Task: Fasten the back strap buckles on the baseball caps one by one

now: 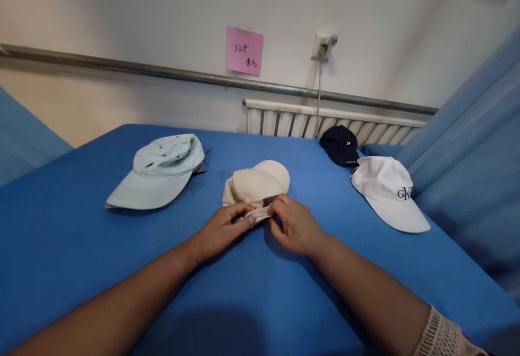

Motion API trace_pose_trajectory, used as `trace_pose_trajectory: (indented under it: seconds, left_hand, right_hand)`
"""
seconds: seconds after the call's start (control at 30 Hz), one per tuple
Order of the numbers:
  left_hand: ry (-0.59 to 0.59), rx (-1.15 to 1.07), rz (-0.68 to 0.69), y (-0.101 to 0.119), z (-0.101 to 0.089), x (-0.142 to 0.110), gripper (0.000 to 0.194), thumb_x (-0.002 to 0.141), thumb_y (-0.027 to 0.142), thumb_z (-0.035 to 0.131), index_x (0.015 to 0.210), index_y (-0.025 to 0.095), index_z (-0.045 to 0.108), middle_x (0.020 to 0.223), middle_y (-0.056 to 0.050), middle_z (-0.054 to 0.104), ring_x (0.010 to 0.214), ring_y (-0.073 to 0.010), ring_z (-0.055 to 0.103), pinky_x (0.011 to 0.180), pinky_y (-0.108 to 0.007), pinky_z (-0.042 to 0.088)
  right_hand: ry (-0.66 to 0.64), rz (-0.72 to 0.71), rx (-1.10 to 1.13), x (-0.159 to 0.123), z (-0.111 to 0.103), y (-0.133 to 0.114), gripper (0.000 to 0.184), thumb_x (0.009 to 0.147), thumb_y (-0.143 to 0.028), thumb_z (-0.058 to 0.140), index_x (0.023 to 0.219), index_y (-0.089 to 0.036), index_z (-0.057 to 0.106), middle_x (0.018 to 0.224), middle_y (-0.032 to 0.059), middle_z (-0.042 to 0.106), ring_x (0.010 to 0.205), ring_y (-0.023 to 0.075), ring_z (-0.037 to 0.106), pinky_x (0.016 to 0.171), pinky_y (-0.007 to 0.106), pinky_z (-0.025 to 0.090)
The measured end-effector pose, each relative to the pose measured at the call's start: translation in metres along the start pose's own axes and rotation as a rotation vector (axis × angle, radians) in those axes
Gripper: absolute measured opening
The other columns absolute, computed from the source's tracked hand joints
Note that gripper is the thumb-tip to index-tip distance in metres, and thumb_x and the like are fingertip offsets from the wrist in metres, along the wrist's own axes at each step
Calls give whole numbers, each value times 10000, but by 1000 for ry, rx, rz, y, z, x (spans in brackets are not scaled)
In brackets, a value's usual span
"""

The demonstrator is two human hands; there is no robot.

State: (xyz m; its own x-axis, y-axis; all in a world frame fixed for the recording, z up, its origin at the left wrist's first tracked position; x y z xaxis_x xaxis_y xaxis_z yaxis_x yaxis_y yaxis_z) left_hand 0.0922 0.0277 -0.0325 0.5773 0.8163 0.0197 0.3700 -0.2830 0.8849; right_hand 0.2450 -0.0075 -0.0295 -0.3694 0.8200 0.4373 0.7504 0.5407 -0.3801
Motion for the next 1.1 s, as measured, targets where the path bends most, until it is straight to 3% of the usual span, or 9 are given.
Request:
trace_pose_trajectory:
  seconds: [0.13, 0.3, 0.43, 0.6, 0.7, 0.83, 0.97, 1.1]
  left_hand:
    - [33, -94, -46, -11, -4, 1, 282, 836, 415, 576, 839, 150, 671, 776, -22, 621, 725, -161, 542, 649, -254, 423]
    - [33, -174, -89, -16, -4, 2, 317, 837, 442, 570, 779, 135, 628, 702, 3, 543, 647, -124, 466, 576, -230, 359]
    - [14, -124, -73, -13, -3, 2, 324, 839, 451, 568, 757, 142, 619, 663, 19, 515, 615, -115, 448, 552, -226, 344]
    - [20, 41, -9, -4, -1, 0, 277, 820, 428, 600, 789, 158, 651, 657, 28, 555, 609, -118, 475, 563, -228, 361]
    - [65, 176, 46, 2, -2, -3, 217, 814, 380, 607, 807, 170, 662, 679, 28, 587, 618, -122, 500, 590, -235, 383]
    - [144, 327, 181, 12, -5, -7, 127, 812, 289, 606, 855, 182, 657, 785, 1, 639, 714, -149, 574, 676, -258, 434]
    - [200, 485, 389, 28, -4, -14, 50, 824, 210, 592, 859, 197, 625, 824, -16, 643, 815, -177, 585, 790, -310, 454]
    - [237, 545, 581, 41, -3, -23, 90, 841, 129, 566, 875, 207, 592, 870, -31, 654, 893, -191, 590, 891, -368, 448]
  right_hand:
    - [109, 43, 250, -2, -6, 7, 246, 837, -153, 512, 1080, -176, 542, 984, 68, 597, 761, 155, 565, 705, 279, 461]
    - [7, 179, 481, -1, 17, 22, 298, 860, -254, 583, 1151, -192, 584, 810, 11, 607, 625, 119, 518, 580, 234, 407]
    - [-21, 280, 685, 0, 30, 32, 163, 864, -335, 595, 903, -184, 639, 688, -21, 555, 577, 96, 458, 529, 208, 355]
    - [-96, 290, 767, 1, 27, 35, 305, 808, -409, 681, 657, -172, 563, 580, -53, 455, 513, 75, 374, 483, 206, 284]
    - [-142, 186, 646, 1, 18, 29, 223, 787, -336, 718, 712, -169, 593, 679, -31, 522, 559, 81, 430, 510, 204, 319]
    - [-115, 4, 250, 0, 6, 18, 84, 814, -211, 670, 802, -182, 592, 800, 1, 576, 695, 122, 525, 618, 228, 373]
    - [-27, 39, -81, 2, -1, 17, 83, 810, -193, 630, 833, -183, 551, 825, 21, 592, 701, 148, 543, 588, 239, 341]
    - [82, 90, -275, 2, -7, 16, 93, 782, -216, 624, 773, -189, 536, 796, 28, 601, 638, 149, 529, 540, 251, 291]
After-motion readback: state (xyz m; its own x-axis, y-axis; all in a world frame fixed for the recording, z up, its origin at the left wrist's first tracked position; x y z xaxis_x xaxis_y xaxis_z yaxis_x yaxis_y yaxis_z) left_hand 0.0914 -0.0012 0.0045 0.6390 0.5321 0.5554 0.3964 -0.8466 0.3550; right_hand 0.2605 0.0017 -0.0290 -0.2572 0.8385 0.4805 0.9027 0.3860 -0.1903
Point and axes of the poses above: each hand's wrist, its own x-axis towards the middle knuckle, its own z-axis out of the palm, y = z × x, the point moved 6 cm from there along x, towards the middle knuckle
